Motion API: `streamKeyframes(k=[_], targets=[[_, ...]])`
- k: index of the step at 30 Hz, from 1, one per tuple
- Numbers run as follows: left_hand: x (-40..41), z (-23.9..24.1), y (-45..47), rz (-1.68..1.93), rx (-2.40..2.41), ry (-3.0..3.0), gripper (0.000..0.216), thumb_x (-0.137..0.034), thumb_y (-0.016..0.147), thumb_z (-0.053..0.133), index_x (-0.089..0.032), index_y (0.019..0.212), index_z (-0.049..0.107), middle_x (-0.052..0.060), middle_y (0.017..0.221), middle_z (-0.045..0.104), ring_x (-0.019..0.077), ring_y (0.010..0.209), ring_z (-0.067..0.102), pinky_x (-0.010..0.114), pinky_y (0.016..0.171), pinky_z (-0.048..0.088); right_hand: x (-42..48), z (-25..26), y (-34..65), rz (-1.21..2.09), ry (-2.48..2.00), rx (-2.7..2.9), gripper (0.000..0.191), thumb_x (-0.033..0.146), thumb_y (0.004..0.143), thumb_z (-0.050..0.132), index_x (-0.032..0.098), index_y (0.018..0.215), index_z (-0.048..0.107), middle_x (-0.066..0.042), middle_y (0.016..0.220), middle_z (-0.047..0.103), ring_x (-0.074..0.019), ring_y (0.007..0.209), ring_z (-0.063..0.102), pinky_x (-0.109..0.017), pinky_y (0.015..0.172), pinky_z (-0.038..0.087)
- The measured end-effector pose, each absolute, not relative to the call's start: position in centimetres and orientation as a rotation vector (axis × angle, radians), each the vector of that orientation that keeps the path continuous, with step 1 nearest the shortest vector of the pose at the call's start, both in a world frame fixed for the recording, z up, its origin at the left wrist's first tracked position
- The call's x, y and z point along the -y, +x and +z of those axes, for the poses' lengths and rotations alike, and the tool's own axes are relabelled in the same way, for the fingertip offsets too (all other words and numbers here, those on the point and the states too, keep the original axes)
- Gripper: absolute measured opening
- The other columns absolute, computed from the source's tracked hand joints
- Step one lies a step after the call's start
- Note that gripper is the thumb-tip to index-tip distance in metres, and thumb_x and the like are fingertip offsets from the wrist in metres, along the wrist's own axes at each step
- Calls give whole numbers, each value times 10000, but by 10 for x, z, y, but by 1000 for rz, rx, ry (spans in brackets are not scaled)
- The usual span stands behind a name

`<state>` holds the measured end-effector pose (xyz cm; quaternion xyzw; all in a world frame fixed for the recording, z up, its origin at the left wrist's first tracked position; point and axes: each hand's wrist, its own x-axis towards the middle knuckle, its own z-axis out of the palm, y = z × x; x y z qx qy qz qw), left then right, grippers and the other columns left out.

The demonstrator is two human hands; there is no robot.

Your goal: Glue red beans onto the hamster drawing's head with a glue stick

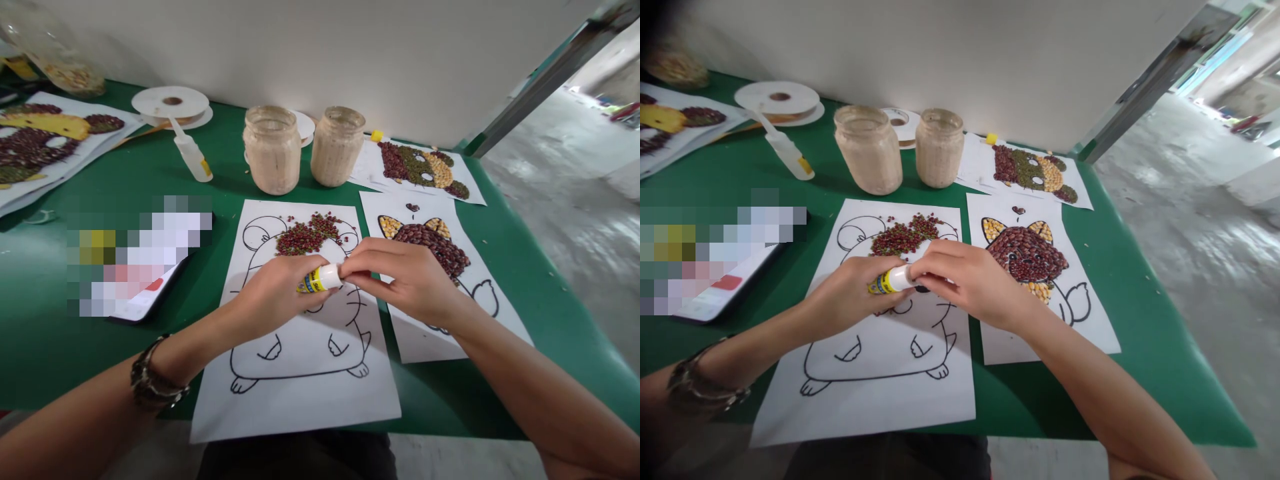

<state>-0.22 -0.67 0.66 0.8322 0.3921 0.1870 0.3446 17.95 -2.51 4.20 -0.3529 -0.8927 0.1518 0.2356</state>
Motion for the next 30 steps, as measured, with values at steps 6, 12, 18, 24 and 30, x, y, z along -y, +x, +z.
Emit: streamKeyframes(k=[6,12,18,24,30], targets=[[6,7,-3,481,-1062,2199,135,-270,729,498,-168,643,483,-56,551,483,73,502,435,186,449,301,23,40,176,670,-1047,2271,64,146,769,510,170,745,565,4,694,563,-77,630,491,-204,578,403],[3,7,-3,458,-1096,2148,132,-266,723,499,-174,634,470,-61,531,482,74,494,438,184,452,316,23,36,176,1177,-941,1977,34,122,739,536,146,729,559,2,689,522,-64,619,477,-191,538,402],[2,7,-2,451,-1105,2197,173,-327,749,472,-174,670,488,-49,562,511,81,513,452,195,480,328,28,44,188,1170,-981,1885,39,124,737,536,156,722,553,6,682,530,-64,606,489,-203,543,420],[4,4,-2,444,-1143,2225,226,-388,753,462,-174,684,491,-35,575,535,89,515,473,198,470,323,48,58,241,536,-1330,1858,19,178,719,563,196,724,561,5,692,575,-88,603,535,-213,525,452],[5,3,0,409,-1196,2130,260,-437,742,453,-187,696,507,-43,545,531,88,465,471,194,436,327,79,41,293,35,-1866,1811,114,295,704,543,190,720,585,-27,656,623,-135,549,581,-264,540,495]])
